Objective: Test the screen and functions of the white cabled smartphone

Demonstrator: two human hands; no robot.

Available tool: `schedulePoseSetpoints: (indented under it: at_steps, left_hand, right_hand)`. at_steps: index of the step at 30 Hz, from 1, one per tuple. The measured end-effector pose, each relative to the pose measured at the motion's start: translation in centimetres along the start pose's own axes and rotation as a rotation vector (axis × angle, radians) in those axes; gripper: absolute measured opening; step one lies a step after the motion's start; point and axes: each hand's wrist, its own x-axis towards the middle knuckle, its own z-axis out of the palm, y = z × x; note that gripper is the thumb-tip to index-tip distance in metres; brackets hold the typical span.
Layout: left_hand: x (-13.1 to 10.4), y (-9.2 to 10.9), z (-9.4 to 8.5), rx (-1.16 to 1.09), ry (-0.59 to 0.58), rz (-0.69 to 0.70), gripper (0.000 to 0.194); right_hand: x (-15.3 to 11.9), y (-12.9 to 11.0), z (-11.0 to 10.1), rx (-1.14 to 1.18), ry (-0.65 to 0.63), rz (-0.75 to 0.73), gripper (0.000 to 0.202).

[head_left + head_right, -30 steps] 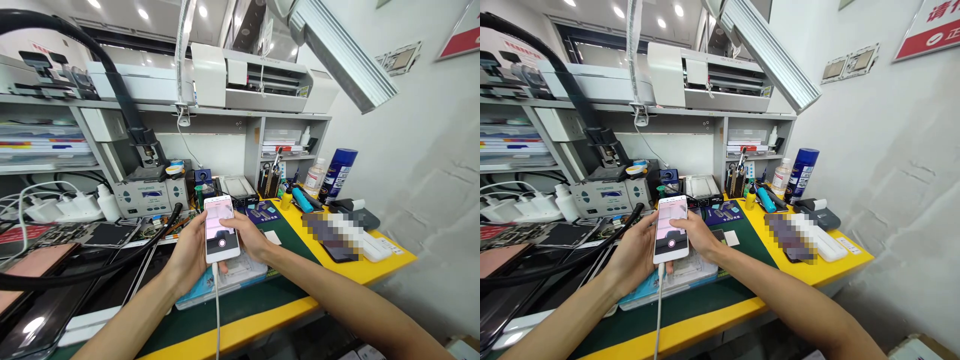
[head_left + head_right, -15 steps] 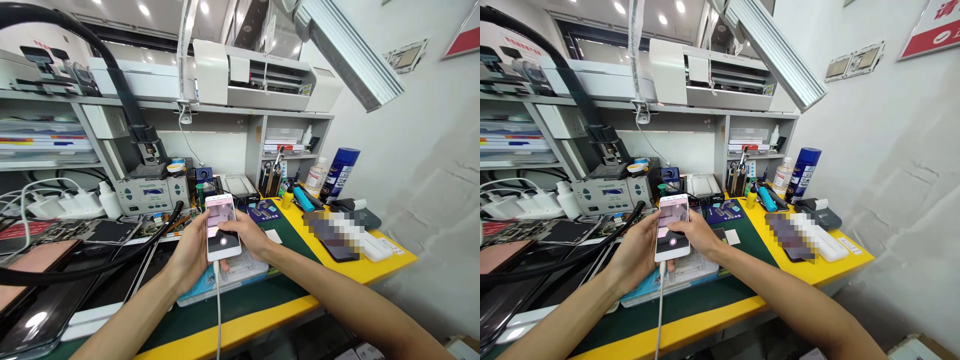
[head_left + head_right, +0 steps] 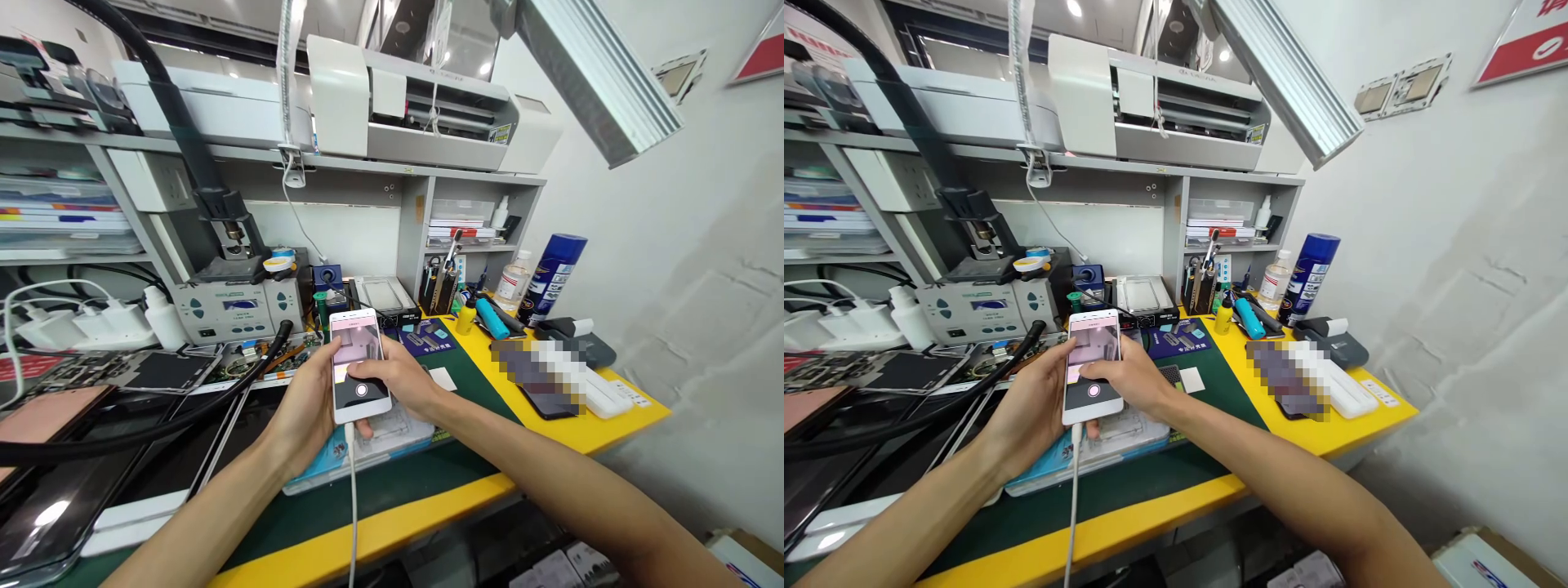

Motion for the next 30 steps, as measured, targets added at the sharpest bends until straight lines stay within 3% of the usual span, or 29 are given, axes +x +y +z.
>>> schedulePoseSetpoints:
  at_steps: [30]
  left_hand:
    - [-0.01, 0.07, 0.1, -0.012, -0.005, -0.002, 0.036]
  right_hand:
    - [0.01, -0.05, -0.11, -0.054, -0.013, -0.001, 0.033]
